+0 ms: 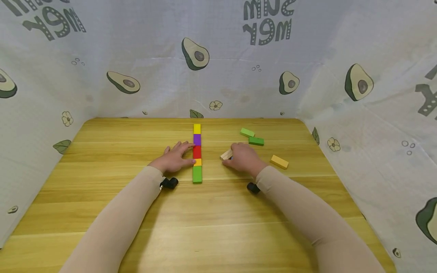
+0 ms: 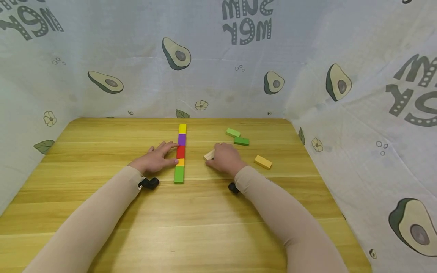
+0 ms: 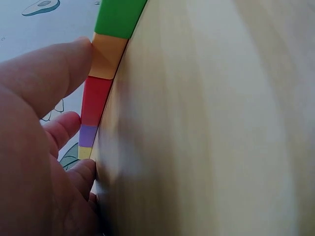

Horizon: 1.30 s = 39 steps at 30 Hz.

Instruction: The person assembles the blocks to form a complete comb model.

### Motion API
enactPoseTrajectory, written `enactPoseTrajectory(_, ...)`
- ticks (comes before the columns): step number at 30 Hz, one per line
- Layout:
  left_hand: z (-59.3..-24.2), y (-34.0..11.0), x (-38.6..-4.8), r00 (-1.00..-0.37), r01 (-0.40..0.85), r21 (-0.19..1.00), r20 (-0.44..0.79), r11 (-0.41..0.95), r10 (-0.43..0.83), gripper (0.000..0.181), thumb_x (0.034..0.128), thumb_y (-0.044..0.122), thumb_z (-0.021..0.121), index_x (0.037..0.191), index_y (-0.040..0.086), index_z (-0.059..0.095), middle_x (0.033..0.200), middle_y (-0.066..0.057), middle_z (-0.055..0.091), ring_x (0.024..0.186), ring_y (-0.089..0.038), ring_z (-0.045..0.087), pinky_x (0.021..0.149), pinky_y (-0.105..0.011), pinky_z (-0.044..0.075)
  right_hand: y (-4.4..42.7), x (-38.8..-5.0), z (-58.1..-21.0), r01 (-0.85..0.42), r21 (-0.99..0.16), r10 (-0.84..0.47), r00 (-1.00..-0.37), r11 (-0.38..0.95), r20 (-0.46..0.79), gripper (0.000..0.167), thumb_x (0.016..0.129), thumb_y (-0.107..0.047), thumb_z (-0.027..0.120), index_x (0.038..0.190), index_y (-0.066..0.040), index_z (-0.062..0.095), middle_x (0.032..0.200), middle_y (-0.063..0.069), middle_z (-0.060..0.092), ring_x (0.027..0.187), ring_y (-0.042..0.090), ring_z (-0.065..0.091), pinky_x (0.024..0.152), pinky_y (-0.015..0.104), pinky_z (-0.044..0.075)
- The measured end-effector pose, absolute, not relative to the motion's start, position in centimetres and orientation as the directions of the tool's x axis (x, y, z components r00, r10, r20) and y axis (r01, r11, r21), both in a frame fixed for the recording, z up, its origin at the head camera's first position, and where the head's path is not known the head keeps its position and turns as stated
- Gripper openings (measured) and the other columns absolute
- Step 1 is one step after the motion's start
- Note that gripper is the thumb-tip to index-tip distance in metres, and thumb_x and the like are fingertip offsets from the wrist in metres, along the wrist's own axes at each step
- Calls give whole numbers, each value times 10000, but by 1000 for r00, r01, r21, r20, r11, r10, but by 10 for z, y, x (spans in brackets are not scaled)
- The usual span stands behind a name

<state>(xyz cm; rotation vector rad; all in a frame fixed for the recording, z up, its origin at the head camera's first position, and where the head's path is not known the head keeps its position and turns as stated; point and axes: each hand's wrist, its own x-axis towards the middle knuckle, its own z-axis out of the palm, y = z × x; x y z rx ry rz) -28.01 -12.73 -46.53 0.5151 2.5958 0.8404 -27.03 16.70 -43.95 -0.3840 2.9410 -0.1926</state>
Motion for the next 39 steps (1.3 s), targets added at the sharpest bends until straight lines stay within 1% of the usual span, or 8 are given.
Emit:
enactPoseTrajectory(3, -466, -127, -280, -866, 226, 616, -227, 754, 445, 747, 1028, 514, 614, 1664, 276, 303, 1785, -96, 129, 1662, -354, -20, 1292, -645, -100, 166, -271, -441, -243, -145, -265, -952, 959, -154, 535, 954, -499, 729, 1167, -19, 628, 985, 102, 651, 856, 245, 604, 773, 386, 526)
enactPoseTrajectory(7, -467, -127, -281, -864, 226, 617, -231, 754, 448, 745, 1027, 515, 615, 1663, 277, 307, 1784, -99, 135, 1662, -353, -20, 1292, -647, -98, 166, -272, -441, -244, -167, -269, -951, 955, -149, 557, 958, -453, 721, 1265, 2, 627, 1092, 126, 669, 950, 258, 617, 874, 416, 549)
enactPoseTrajectory(14, -467, -127, -281, -865, 230, 614, -228, 755, 448, 745, 1028, 508, 615, 1663, 271, 306, 1784, -108, 131, 1660, -364, -26, 1288, -654, -102, 157, -261, -431, -283, -307, -330, -938, 908, -110, 697, 908, -391, 777, 1442, 7, 572, 1329, 157, 625, 1191, 308, 583, 1064, 445, 511)
enactPoseTrajectory(17, -466, -127, -281, -865, 226, 611, -232, 759, 445, 748, 1028, 517, 613, 1665, 275, 303, 1785, -104, 127, 1660, -362, -29, 1289, -650, -103, 152, -252, -425, -315, -338, -369, -924, 887, -106, 728, 891, -347, 789, 1477, 9, 545, 1422, 186, 588, 1315, 351, 545, 1153, 482, 470)
enactPoseTrajectory(19, -466, -127, -281, -865, 226, 611, -234, 759, 445, 748, 1029, 518, 610, 1665, 274, 302, 1785, -105, 125, 1660, -363, -30, 1289, -651, -103, 149, -246, -422, -334, -351, -389, -916, 875, -98, 729, 873, -321, 804, 1473, 4, 547, 1438, 184, 581, 1346, 359, 529, 1175, 491, 457)
enactPoseTrajectory(24, -466, -126, -281, -865, 222, 610, -236, 761, 442, 742, 1031, 521, 606, 1664, 278, 306, 1786, -97, 122, 1661, -358, -29, 1289, -650, -104, 142, -230, -419, -375, -366, -434, -897, 852, -91, 691, 856, -295, 817, 1436, -10, 571, 1370, 143, 597, 1269, 316, 543, 1128, 460, 487)
enactPoseTrajectory(28, -467, -127, -282, -867, 216, 612, -238, 761, 438, 739, 1030, 523, 607, 1662, 283, 309, 1787, -90, 120, 1662, -351, -33, 1291, -645, -106, 139, -220, -421, -403, -384, -472, -875, 831, -103, 672, 866, -296, 811, 1428, -17, 570, 1367, 128, 592, 1274, 299, 531, 1132, 449, 476)
enactPoseTrajectory(39, -466, -127, -282, -869, 219, 612, -231, 760, 437, 742, 1027, 524, 609, 1663, 288, 308, 1788, -86, 120, 1662, -351, -29, 1292, -640, -106, 135, -205, -431, -439, -446, -538, -835, 780, -118, 643, 832, -271, 846, 1375, -31, 601, 1305, 87, 586, 1115, 219, 533, 1003, 370, 510)
